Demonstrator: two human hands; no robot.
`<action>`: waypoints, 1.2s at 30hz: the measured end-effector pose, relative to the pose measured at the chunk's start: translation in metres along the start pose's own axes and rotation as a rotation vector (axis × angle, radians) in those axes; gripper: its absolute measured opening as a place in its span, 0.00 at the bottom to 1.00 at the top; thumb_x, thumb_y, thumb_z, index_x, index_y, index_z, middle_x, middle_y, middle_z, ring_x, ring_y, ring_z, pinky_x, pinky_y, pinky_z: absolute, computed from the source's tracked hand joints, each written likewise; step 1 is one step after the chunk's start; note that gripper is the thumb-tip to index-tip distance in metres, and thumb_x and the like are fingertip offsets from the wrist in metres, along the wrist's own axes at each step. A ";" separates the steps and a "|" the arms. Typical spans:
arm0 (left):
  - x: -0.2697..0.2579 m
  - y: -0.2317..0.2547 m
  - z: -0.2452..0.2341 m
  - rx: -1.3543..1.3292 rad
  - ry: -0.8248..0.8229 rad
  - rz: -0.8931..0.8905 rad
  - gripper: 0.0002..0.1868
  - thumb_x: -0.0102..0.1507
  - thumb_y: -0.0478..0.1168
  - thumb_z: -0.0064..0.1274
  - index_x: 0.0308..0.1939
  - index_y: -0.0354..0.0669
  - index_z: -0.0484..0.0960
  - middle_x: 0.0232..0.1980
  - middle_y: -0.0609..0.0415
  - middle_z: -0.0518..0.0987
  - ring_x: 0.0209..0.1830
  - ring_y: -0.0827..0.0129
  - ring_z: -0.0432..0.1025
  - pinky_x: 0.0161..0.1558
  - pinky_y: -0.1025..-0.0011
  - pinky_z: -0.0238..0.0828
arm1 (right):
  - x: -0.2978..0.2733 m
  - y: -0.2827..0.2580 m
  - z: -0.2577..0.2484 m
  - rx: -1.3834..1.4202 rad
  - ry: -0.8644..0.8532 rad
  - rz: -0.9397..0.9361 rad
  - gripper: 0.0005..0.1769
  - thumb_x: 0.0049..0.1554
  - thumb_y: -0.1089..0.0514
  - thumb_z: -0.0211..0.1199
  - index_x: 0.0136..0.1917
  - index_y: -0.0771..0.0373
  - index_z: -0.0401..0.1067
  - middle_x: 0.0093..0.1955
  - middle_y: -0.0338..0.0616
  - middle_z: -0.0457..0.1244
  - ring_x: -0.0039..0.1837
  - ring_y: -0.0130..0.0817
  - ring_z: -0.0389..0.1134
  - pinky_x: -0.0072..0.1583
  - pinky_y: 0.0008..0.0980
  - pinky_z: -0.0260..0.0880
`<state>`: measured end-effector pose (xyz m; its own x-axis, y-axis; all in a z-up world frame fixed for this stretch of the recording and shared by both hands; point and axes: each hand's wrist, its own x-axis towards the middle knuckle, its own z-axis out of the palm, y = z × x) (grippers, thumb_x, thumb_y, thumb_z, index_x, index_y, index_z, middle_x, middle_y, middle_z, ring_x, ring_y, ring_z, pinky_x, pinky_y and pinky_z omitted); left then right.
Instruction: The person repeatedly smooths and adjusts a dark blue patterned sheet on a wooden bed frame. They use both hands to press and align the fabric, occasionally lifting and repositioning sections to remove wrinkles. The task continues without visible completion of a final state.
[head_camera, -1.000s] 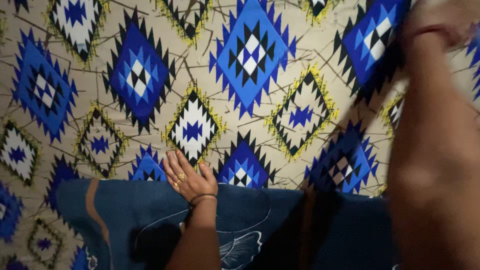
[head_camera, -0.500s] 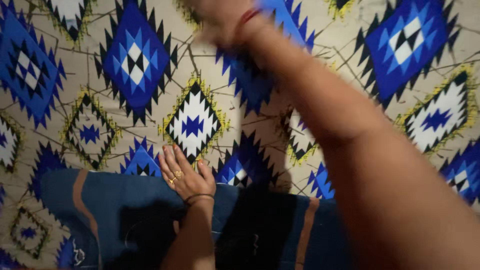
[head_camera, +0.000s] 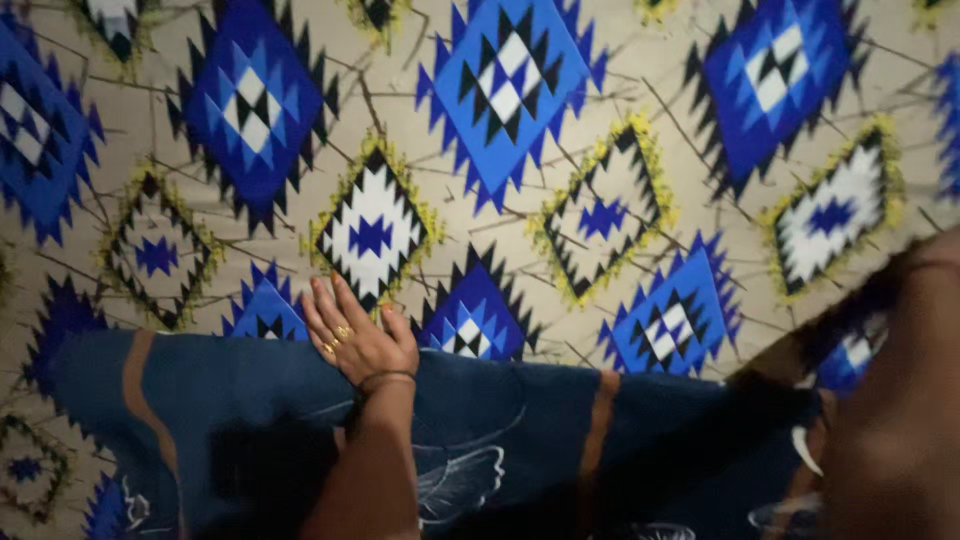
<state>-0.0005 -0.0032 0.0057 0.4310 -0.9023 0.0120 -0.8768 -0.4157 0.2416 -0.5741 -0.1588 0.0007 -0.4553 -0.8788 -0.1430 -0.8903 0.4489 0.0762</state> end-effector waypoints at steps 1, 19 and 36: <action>0.002 0.001 0.000 0.004 0.007 0.004 0.38 0.65 0.48 0.49 0.76 0.33 0.63 0.79 0.36 0.60 0.81 0.39 0.49 0.78 0.45 0.43 | -0.026 -0.004 -0.003 0.016 -0.010 -0.009 0.41 0.49 0.39 0.56 0.73 0.56 0.60 0.76 0.55 0.51 0.80 0.53 0.47 0.81 0.53 0.41; -0.011 -0.011 0.016 0.032 0.060 0.031 0.38 0.67 0.48 0.53 0.78 0.37 0.62 0.82 0.41 0.58 0.82 0.44 0.48 0.79 0.47 0.44 | -0.302 0.034 0.007 -0.047 -0.205 -0.237 0.38 0.54 0.35 0.58 0.75 0.48 0.63 0.82 0.47 0.49 0.87 0.56 0.37 0.81 0.65 0.27; -0.037 0.028 0.013 0.122 0.031 -0.162 0.45 0.76 0.57 0.50 0.83 0.37 0.42 0.85 0.36 0.37 0.86 0.40 0.30 0.81 0.42 0.22 | -0.282 0.067 0.047 0.179 0.108 -0.257 0.39 0.67 0.44 0.55 0.85 0.59 0.55 0.87 0.59 0.43 0.87 0.63 0.38 0.80 0.62 0.33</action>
<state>-0.0435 0.0168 -0.0009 0.5731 -0.8194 0.0126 -0.8141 -0.5675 0.1233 -0.5059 0.1264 0.0000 -0.2211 -0.9748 -0.0293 -0.9667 0.2231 -0.1251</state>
